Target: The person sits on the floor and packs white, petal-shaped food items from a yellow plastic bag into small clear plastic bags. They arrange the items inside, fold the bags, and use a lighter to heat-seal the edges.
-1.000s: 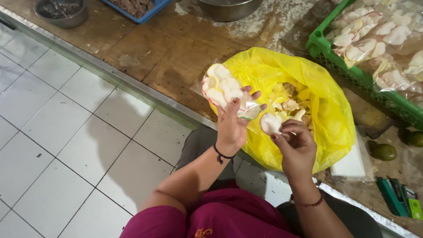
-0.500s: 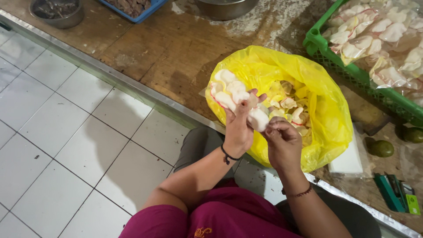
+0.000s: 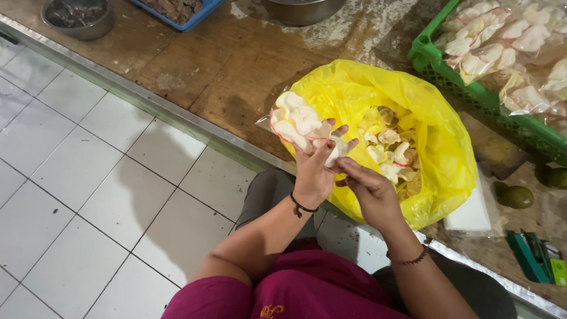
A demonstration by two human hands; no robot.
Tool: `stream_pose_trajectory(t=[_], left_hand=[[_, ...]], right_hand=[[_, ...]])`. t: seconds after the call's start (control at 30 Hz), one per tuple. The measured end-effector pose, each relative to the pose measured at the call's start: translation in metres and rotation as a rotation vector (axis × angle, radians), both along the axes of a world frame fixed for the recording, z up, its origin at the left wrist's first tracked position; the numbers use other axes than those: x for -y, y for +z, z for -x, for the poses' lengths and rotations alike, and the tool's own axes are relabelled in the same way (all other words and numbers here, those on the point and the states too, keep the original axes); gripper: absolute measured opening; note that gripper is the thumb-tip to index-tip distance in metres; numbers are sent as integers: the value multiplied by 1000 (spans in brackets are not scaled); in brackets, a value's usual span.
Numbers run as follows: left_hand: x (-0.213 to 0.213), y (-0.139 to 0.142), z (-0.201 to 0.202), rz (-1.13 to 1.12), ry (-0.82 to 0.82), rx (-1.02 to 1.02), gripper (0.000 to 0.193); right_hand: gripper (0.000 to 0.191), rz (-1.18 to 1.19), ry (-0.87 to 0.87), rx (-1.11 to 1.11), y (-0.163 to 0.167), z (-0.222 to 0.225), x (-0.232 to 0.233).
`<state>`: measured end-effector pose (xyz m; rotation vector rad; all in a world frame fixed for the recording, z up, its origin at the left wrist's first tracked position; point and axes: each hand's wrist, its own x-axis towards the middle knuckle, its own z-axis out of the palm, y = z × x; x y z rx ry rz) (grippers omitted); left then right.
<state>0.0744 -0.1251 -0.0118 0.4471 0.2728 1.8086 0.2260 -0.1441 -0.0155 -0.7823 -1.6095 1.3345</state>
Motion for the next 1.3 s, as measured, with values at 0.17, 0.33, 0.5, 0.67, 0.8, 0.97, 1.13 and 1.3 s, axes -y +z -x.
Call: stream_pose_trajectory(t=[0.17, 0.33, 0.5, 0.67, 0.8, 0.97, 1.13, 1.3], left_hand=[[6, 3, 3, -16, -37, 70, 49], [7, 3, 9, 89, -21, 43, 44], [9, -5, 12, 87, -15, 9, 43], [3, -17, 11, 69, -78, 55, 43], [-7, -24, 12, 52, -70, 28, 42], [-17, -29, 13, 139, -39, 1, 46], [-34, -27, 31, 149, -28, -5, 44], [-43, -26, 33, 131, -11, -14, 43]], right_hand=[[51, -138, 164, 165, 10, -6, 3], [58, -221, 92, 256, 31, 7, 17], [47, -559, -77, 538, 57, 11, 24], [52, -536, 44, 583, 63, 0, 8], [64, -452, 115, 537, 52, 2, -7], [59, -444, 149, 703, 43, -1, -14], [40, -429, -128, 588, 45, -64, -51], [22, -372, -321, 934, 12, -123, -101]])
